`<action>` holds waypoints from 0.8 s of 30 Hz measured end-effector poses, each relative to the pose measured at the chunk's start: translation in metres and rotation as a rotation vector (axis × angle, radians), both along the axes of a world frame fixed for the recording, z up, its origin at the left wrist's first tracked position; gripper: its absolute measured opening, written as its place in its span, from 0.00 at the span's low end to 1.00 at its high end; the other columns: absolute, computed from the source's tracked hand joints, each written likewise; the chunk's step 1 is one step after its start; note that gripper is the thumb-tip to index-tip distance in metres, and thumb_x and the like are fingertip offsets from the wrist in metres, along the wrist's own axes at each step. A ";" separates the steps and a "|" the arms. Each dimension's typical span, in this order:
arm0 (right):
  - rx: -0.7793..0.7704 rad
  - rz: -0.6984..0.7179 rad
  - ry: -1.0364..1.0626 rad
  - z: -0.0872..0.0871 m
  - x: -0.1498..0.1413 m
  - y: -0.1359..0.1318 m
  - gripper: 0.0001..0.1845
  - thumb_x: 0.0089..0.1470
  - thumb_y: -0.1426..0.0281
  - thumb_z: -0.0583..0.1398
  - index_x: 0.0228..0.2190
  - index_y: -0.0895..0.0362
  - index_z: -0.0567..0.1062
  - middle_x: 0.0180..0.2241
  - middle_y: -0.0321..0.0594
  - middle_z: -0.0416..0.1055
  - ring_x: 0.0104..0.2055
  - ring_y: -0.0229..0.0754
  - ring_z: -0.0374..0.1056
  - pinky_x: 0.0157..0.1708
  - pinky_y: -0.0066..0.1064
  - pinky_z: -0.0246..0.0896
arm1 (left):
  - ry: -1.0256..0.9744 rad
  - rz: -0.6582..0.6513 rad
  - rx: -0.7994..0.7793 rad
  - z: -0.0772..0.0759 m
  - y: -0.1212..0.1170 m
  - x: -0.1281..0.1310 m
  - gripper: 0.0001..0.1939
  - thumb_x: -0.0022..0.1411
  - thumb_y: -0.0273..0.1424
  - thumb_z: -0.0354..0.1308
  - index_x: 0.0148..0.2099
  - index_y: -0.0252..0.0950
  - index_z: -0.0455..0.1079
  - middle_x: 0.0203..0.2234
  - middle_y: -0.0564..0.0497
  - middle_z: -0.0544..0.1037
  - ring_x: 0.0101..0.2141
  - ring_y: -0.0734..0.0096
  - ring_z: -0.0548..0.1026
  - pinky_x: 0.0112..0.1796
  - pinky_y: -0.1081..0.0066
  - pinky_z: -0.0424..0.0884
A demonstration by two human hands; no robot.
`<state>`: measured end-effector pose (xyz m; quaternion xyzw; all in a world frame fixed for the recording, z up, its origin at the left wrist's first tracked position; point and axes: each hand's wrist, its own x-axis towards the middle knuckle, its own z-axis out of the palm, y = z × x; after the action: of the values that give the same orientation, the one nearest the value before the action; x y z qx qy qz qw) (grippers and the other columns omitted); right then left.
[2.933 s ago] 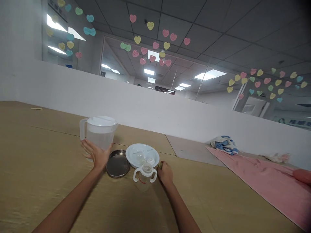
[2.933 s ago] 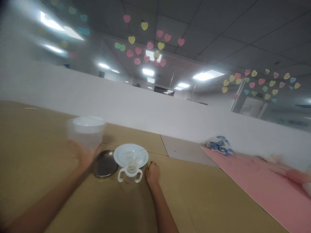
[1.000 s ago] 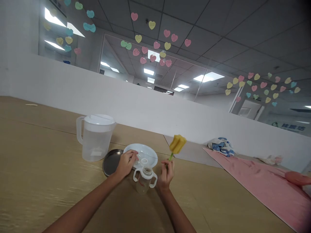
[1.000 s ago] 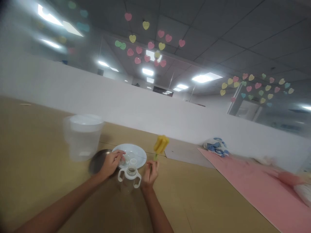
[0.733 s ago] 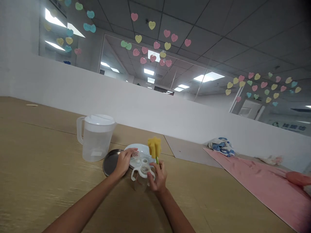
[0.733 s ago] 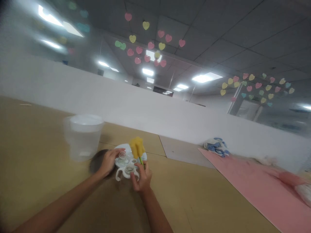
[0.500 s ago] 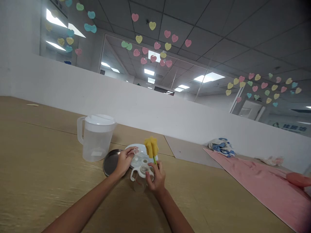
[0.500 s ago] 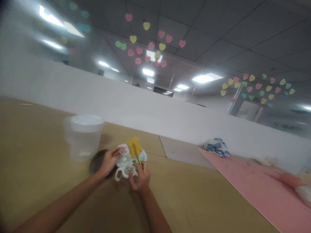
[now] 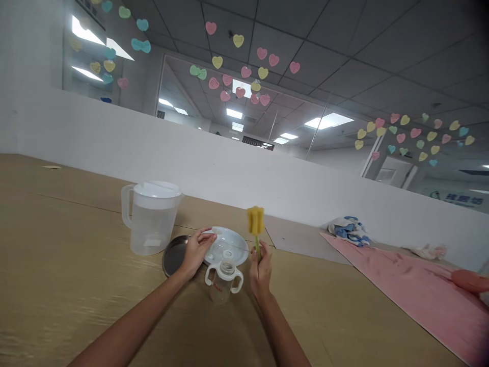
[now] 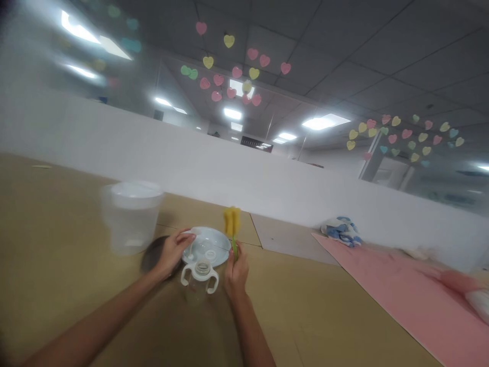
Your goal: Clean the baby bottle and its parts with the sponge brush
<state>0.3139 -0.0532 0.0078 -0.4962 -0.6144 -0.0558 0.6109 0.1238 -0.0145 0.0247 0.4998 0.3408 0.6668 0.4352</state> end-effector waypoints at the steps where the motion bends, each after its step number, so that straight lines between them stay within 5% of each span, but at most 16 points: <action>1: -0.028 0.018 -0.086 0.001 0.002 0.000 0.21 0.58 0.64 0.47 0.51 0.59 0.64 0.39 0.45 0.72 0.39 0.41 0.69 0.41 0.32 0.62 | -0.024 -0.014 -0.007 0.000 -0.001 0.000 0.28 0.44 0.42 0.64 0.46 0.32 0.65 0.32 0.46 0.79 0.35 0.63 0.76 0.40 0.66 0.70; 6: -0.011 0.051 -0.482 0.002 0.005 -0.001 0.19 0.57 0.70 0.48 0.44 0.57 0.74 0.33 0.43 0.75 0.34 0.39 0.69 0.34 0.27 0.61 | -0.098 -0.078 -0.019 0.002 -0.003 0.002 0.30 0.44 0.41 0.64 0.47 0.35 0.59 0.29 0.50 0.78 0.32 0.65 0.77 0.37 0.65 0.71; 10: 0.075 -0.104 -0.495 0.002 0.005 0.002 0.20 0.57 0.73 0.47 0.44 0.57 0.75 0.24 0.39 0.72 0.28 0.38 0.65 0.30 0.27 0.57 | -0.112 -0.074 -0.013 0.001 -0.003 0.002 0.29 0.45 0.41 0.64 0.47 0.36 0.59 0.30 0.48 0.78 0.34 0.63 0.77 0.36 0.66 0.71; 15: 0.043 -0.246 -0.416 0.001 0.009 0.005 0.20 0.53 0.77 0.49 0.42 0.55 0.76 0.28 0.39 0.73 0.31 0.39 0.64 0.32 0.27 0.54 | -0.104 -0.033 -0.010 0.000 -0.003 0.000 0.28 0.46 0.41 0.63 0.46 0.36 0.60 0.31 0.46 0.79 0.34 0.62 0.77 0.34 0.67 0.72; 18: 0.058 -0.241 -0.440 0.000 0.010 0.006 0.21 0.49 0.81 0.51 0.39 0.53 0.78 0.28 0.37 0.73 0.32 0.39 0.63 0.42 0.31 0.53 | -0.113 0.035 -0.005 0.001 -0.004 -0.001 0.27 0.46 0.42 0.62 0.46 0.35 0.61 0.31 0.45 0.79 0.34 0.61 0.78 0.34 0.67 0.72; 24: 0.101 -0.201 -0.559 0.007 0.007 0.003 0.25 0.45 0.85 0.55 0.36 0.45 0.77 0.31 0.32 0.74 0.34 0.37 0.64 0.56 0.46 0.32 | -0.132 0.067 0.008 0.005 -0.005 -0.002 0.25 0.47 0.39 0.62 0.46 0.35 0.62 0.29 0.47 0.80 0.35 0.63 0.78 0.37 0.65 0.73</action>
<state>0.3214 -0.0500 0.0145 -0.4887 -0.7030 -0.2808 0.4337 0.1219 -0.0200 0.0297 0.4451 0.3250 0.7138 0.4322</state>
